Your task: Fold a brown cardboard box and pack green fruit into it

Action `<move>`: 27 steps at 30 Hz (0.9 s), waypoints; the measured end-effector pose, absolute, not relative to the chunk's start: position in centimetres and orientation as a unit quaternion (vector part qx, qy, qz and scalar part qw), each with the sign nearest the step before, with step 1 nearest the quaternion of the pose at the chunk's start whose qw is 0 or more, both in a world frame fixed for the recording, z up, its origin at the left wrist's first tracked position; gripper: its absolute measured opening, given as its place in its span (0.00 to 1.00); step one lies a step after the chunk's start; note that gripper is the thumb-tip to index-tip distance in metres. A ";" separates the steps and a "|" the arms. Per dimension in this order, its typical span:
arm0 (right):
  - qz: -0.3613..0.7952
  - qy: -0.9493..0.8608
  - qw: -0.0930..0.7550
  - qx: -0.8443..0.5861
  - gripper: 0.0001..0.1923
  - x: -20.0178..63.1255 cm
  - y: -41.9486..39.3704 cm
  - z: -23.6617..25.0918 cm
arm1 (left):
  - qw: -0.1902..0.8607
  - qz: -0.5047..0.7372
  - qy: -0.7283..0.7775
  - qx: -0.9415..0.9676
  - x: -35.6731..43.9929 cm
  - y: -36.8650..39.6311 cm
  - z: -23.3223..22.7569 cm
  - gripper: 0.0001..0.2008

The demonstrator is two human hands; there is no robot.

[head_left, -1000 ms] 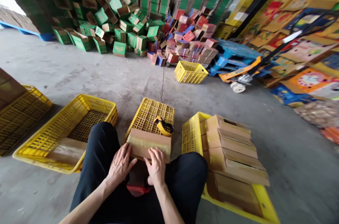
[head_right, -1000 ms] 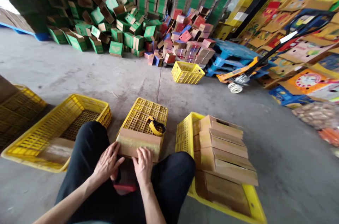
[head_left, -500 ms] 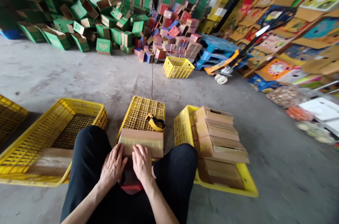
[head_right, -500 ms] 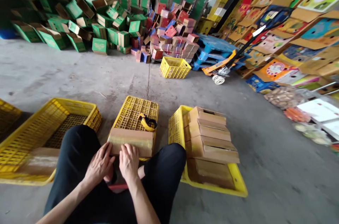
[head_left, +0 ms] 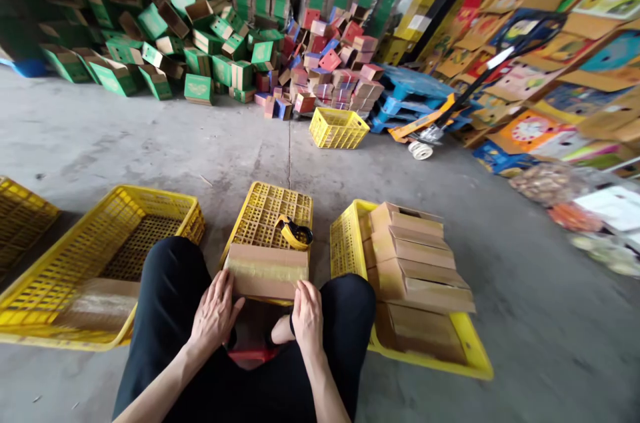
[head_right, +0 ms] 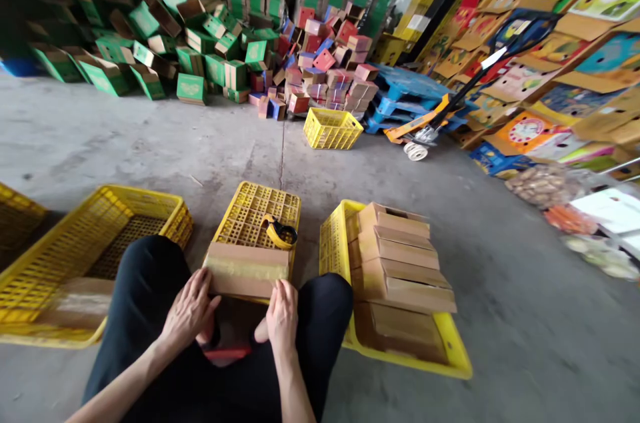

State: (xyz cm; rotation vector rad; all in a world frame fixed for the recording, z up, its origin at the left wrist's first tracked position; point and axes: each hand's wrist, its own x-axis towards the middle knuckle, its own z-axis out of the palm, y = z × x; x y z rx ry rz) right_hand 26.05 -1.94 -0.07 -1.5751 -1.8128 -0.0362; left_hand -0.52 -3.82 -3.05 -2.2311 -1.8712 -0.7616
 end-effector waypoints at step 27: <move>-0.020 -0.768 0.319 -0.555 0.18 19.7 1.0 -0.3 | 0.025 -0.271 -0.637 -0.722 -0.3 0.6 -2.4 0.32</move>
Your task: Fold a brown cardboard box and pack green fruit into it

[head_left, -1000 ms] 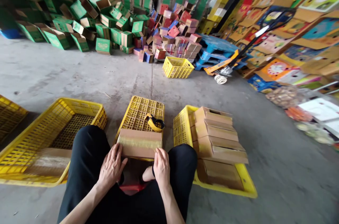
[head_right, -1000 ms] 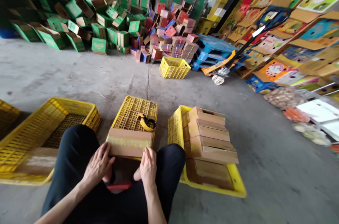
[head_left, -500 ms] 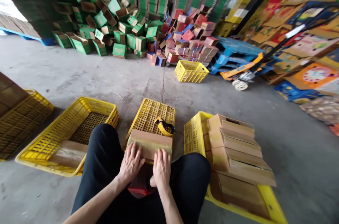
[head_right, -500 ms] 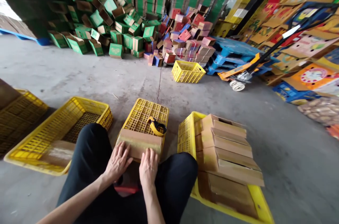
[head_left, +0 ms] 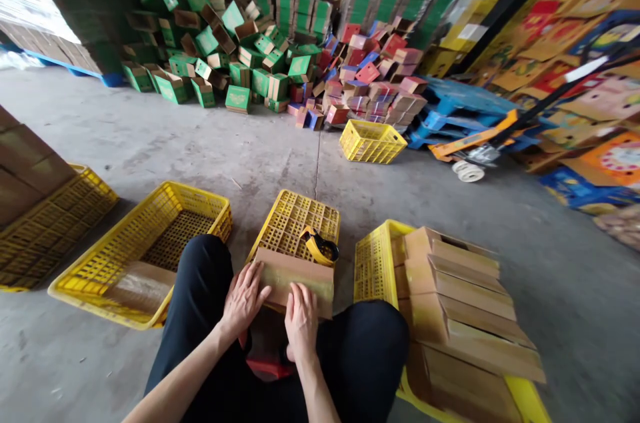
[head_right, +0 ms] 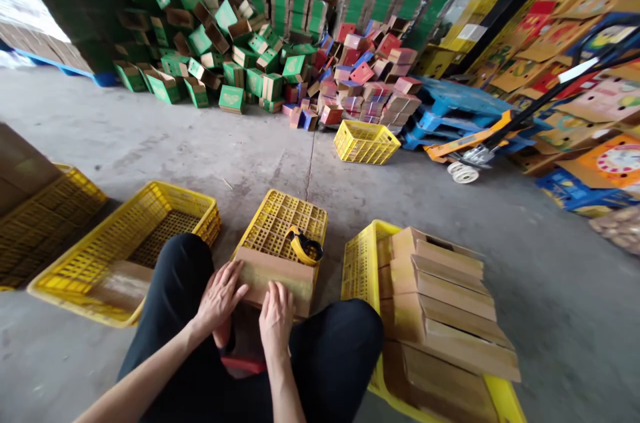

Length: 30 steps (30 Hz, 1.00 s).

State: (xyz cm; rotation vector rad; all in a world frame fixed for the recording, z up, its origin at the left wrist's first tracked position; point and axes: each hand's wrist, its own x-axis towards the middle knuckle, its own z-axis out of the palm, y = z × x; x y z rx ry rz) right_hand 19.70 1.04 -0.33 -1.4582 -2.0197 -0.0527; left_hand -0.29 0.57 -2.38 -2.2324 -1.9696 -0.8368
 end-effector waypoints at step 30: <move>0.000 -0.741 0.258 -0.620 0.22 24.4 2.7 1.0 | 0.016 -0.286 -0.619 -0.732 -0.9 0.4 -3.8 0.34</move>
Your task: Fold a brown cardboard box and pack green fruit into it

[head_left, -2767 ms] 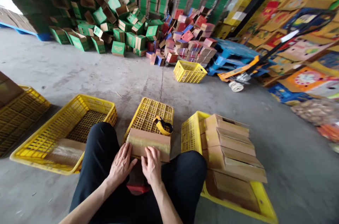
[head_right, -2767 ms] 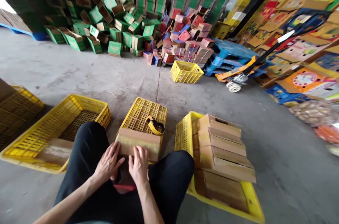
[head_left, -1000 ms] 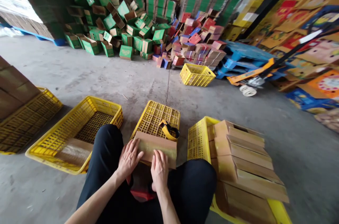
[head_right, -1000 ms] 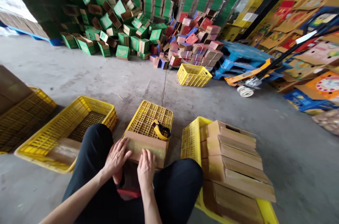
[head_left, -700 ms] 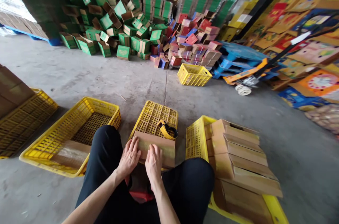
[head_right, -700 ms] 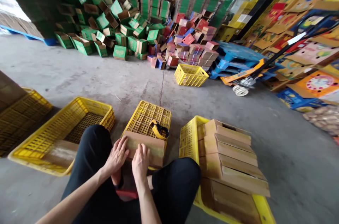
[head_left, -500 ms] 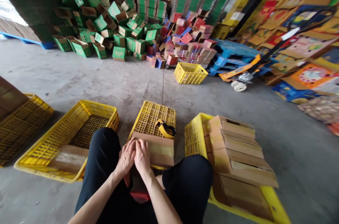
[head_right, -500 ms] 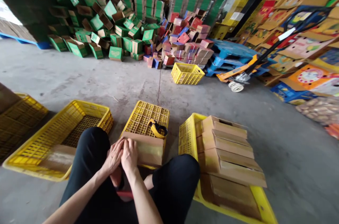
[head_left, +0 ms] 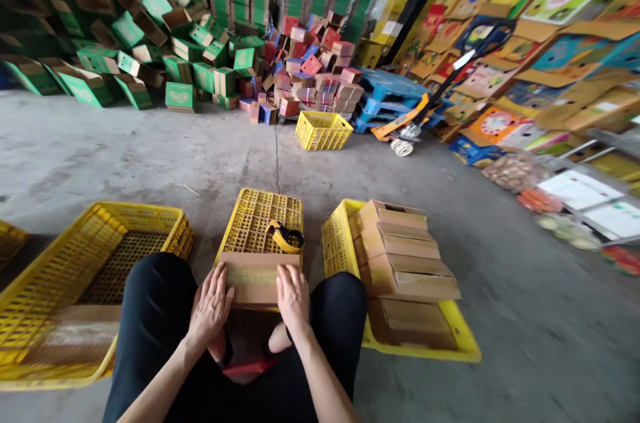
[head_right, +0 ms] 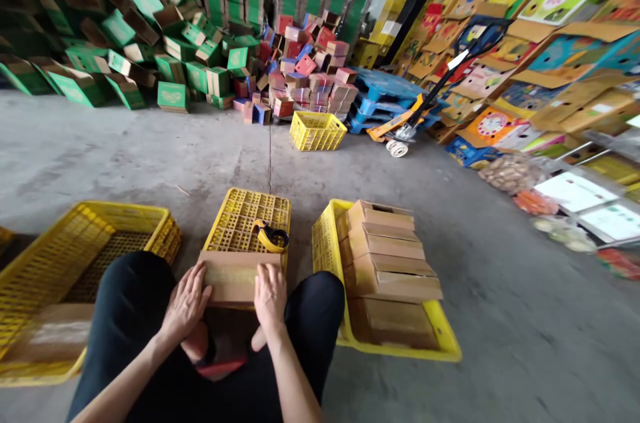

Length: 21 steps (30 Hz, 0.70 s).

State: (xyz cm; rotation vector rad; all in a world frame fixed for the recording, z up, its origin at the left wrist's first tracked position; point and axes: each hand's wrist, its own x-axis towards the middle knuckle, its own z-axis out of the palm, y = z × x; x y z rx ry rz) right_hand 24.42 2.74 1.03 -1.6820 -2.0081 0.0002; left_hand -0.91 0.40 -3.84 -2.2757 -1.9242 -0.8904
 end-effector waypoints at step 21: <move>-0.001 -0.795 0.180 -0.579 0.44 29.0 -0.9 -1.3 | -0.016 -0.209 -0.561 -0.801 5.7 -1.0 -1.7 0.33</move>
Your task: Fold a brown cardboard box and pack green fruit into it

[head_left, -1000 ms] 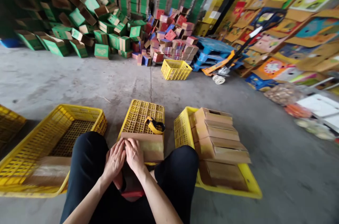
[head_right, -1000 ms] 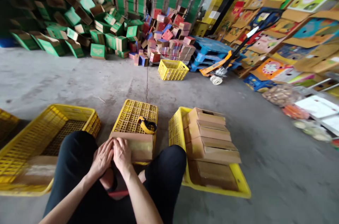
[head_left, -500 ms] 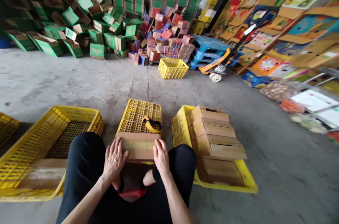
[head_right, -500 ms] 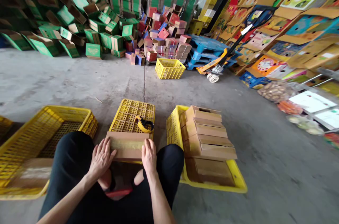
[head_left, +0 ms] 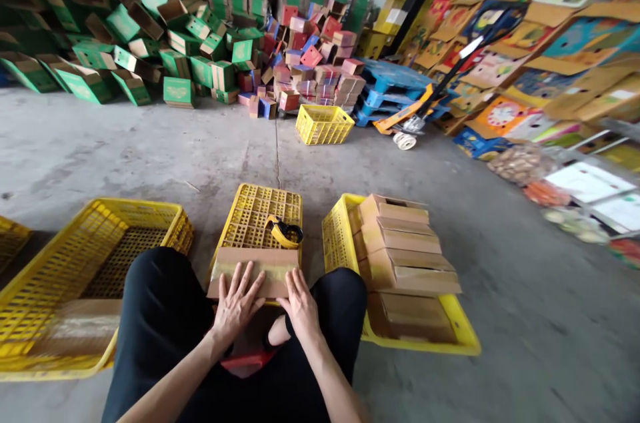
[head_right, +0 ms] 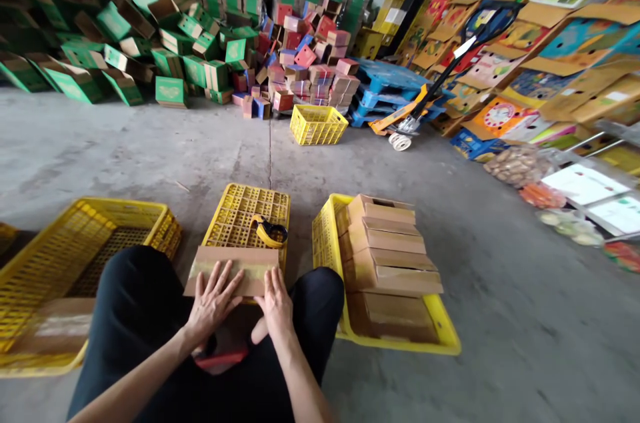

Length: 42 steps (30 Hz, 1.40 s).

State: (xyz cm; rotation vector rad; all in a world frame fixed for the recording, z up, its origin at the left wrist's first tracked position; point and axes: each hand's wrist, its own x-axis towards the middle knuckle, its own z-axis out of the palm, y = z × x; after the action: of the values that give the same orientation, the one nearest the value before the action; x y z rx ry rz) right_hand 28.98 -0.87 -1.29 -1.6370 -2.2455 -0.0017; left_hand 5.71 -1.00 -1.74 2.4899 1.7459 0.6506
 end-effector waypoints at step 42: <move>-0.024 -0.801 0.212 -0.560 0.33 25.6 0.5 -2.6 | 0.024 0.242 0.618 0.747 -0.7 -0.3 -3.9 0.50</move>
State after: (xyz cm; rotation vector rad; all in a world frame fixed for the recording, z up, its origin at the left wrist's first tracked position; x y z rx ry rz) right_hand 25.58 0.51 -2.61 -1.5546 -2.2233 -0.0679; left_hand -0.74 -0.34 -3.90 2.3121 1.9130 0.7494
